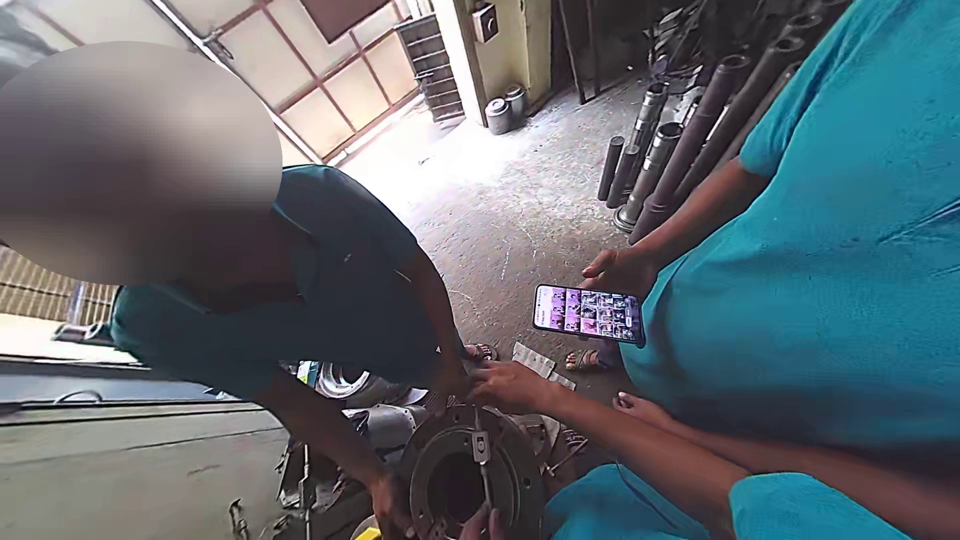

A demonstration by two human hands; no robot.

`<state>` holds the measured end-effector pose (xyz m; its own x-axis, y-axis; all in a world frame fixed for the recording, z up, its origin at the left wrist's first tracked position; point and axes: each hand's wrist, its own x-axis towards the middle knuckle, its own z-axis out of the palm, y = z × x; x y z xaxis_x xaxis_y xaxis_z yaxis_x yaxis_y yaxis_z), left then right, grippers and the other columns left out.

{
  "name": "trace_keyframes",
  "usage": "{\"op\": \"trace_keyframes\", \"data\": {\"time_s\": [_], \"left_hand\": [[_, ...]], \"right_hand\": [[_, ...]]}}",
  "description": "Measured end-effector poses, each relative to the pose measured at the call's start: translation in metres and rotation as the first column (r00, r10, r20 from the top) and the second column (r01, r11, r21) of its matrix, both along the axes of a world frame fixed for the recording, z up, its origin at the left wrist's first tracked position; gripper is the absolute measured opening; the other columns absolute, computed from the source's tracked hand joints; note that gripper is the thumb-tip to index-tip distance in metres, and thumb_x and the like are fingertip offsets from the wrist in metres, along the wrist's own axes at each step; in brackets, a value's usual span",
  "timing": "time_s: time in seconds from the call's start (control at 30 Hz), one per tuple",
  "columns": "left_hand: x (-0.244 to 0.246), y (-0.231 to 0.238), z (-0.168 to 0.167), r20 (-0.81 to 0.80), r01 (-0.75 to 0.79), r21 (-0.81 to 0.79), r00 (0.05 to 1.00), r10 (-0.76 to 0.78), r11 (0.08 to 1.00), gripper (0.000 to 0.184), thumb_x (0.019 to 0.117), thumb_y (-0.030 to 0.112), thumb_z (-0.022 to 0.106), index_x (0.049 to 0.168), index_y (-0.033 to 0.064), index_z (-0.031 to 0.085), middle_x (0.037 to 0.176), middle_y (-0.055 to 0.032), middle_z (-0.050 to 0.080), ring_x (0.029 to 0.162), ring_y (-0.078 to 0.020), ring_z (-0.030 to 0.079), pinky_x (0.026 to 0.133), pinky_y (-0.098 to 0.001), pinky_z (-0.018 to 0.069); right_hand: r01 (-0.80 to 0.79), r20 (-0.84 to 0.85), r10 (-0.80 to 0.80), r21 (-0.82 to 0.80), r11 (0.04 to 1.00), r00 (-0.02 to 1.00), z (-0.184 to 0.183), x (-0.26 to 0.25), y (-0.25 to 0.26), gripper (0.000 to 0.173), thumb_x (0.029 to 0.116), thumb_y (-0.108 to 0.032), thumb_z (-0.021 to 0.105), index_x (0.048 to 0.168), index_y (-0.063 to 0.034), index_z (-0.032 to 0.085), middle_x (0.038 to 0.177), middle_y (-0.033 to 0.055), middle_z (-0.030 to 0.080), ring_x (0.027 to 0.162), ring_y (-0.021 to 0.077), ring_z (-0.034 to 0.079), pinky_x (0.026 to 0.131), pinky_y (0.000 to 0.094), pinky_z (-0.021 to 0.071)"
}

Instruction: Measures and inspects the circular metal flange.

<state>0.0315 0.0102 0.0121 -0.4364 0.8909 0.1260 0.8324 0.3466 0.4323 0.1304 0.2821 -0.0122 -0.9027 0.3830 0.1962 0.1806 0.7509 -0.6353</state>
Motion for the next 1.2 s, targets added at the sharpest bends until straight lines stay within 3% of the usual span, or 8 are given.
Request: {"op": "trace_keyframes", "data": {"time_s": [0.17, 0.27, 0.4, 0.57, 0.83, 1.0, 1.1, 1.2], "left_hand": [[0.008, 0.002, 0.003, 0.317, -0.188, -0.004, 0.932, 0.179, 0.982, 0.02, 0.0943, 0.009, 0.066, 0.104, -0.0044, 0.077, 0.086, -0.015, 0.078, 0.073, -0.022, 0.076, 0.073, -0.0436, 0.0627], [-0.025, 0.021, -0.005, 0.626, -0.36, 0.018, 0.732, 0.27, 0.933, 0.025, 0.1032, 0.008, 0.056, 0.117, -0.0086, 0.069, 0.083, -0.0125, 0.075, 0.053, -0.0101, 0.066, 0.051, -0.0278, 0.0589], [-0.063, 0.092, -0.002, 0.836, -0.394, -0.068, 0.479, 0.268, 0.917, 0.025, 0.1067, 0.008, 0.052, 0.124, -0.0044, 0.066, 0.092, -0.009, 0.075, 0.047, -0.0055, 0.056, 0.043, -0.0201, 0.0469], [-0.077, 0.121, -0.002, 0.829, -0.185, -0.058, 0.538, 0.151, 0.981, 0.026, 0.108, 0.005, 0.047, 0.124, -0.0042, 0.065, 0.1, -0.0115, 0.077, 0.047, -0.009, 0.059, 0.041, -0.0239, 0.0492], [-0.024, 0.013, 0.001, 0.814, -0.393, -0.08, 0.505, 0.287, 0.916, 0.017, 0.1026, 0.0, 0.054, 0.111, -0.01, 0.064, 0.09, -0.0134, 0.076, 0.052, -0.0123, 0.067, 0.049, -0.0261, 0.0583], [-0.046, 0.049, 0.0, 0.76, -0.448, -0.058, 0.559, 0.331, 0.892, 0.021, 0.1042, 0.008, 0.057, 0.114, -0.0082, 0.067, 0.083, -0.0106, 0.074, 0.052, -0.0111, 0.067, 0.049, -0.0267, 0.0594], [-0.077, 0.117, 0.005, 0.722, -0.176, -0.12, 0.66, 0.207, 0.977, 0.026, 0.1064, 0.014, 0.056, 0.121, -0.0032, 0.069, 0.1, -0.0123, 0.075, 0.06, -0.0108, 0.066, 0.055, -0.0282, 0.0574], [-0.08, 0.176, 0.006, 0.728, 0.237, -0.107, 0.68, -0.086, 0.965, 0.022, 0.1014, 0.006, 0.058, 0.116, 0.0002, 0.074, 0.107, -0.0101, 0.077, 0.094, -0.015, 0.074, 0.091, -0.0367, 0.0592]], "right_hand": [[-0.077, 0.224, 0.087, -0.055, 0.996, 0.971, 0.022, -0.002, 0.01, 0.019, 0.1013, -0.018, 0.059, 0.112, -0.011, 0.073, 0.116, 0.0129, 0.072, 0.113, 0.0378, 0.066, 0.092, 0.0615, 0.052], [0.034, 0.489, 0.046, -0.154, 0.987, 0.871, 0.057, 0.039, -0.012, 0.017, 0.0966, -0.015, 0.064, 0.109, -0.0061, 0.072, 0.099, 0.0207, 0.071, 0.1, 0.0441, 0.067, 0.083, 0.0662, 0.0495], [0.148, 0.602, 0.057, -0.286, 0.947, 0.796, 0.07, 0.053, -0.086, 0.022, 0.09, -0.013, 0.069, 0.106, 0.0015, 0.067, 0.092, 0.0255, 0.067, 0.09, 0.0468, 0.067, 0.073, 0.0654, 0.0506], [0.19, 0.595, 0.063, -0.352, 0.917, 0.801, 0.06, 0.051, -0.111, 0.03, 0.1018, -0.028, 0.057, 0.111, -0.0018, 0.067, 0.093, 0.0234, 0.069, 0.091, 0.0443, 0.068, 0.077, 0.0635, 0.052], [0.269, 0.43, -0.166, -0.191, 0.944, 0.887, 0.037, 0.028, -0.022, 0.02, 0.1002, -0.021, 0.058, 0.114, -0.0157, 0.072, 0.112, 0.0125, 0.071, 0.104, 0.0366, 0.069, 0.08, 0.0635, 0.053], [0.132, 0.577, 0.057, -0.281, 0.951, 0.815, 0.057, 0.044, -0.019, 0.023, 0.0956, -0.027, 0.064, 0.099, -0.0057, 0.073, 0.09, 0.021, 0.069, 0.091, 0.0437, 0.067, 0.075, 0.0668, 0.049], [0.045, 0.416, 0.309, -0.654, 0.755, 0.856, 0.043, 0.05, -0.064, 0.03, 0.1043, -0.023, 0.059, 0.1, 0.0051, 0.07, 0.085, 0.0199, 0.07, 0.079, 0.0339, 0.068, 0.076, 0.0565, 0.0523], [0.194, 0.27, 0.166, -0.909, 0.37, 0.948, 0.025, 0.02, -0.14, 0.035, 0.11, -0.023, 0.045, 0.105, 0.0043, 0.065, 0.088, 0.012, 0.075, 0.073, 0.0208, 0.073, 0.073, 0.0414, 0.0612]]}}
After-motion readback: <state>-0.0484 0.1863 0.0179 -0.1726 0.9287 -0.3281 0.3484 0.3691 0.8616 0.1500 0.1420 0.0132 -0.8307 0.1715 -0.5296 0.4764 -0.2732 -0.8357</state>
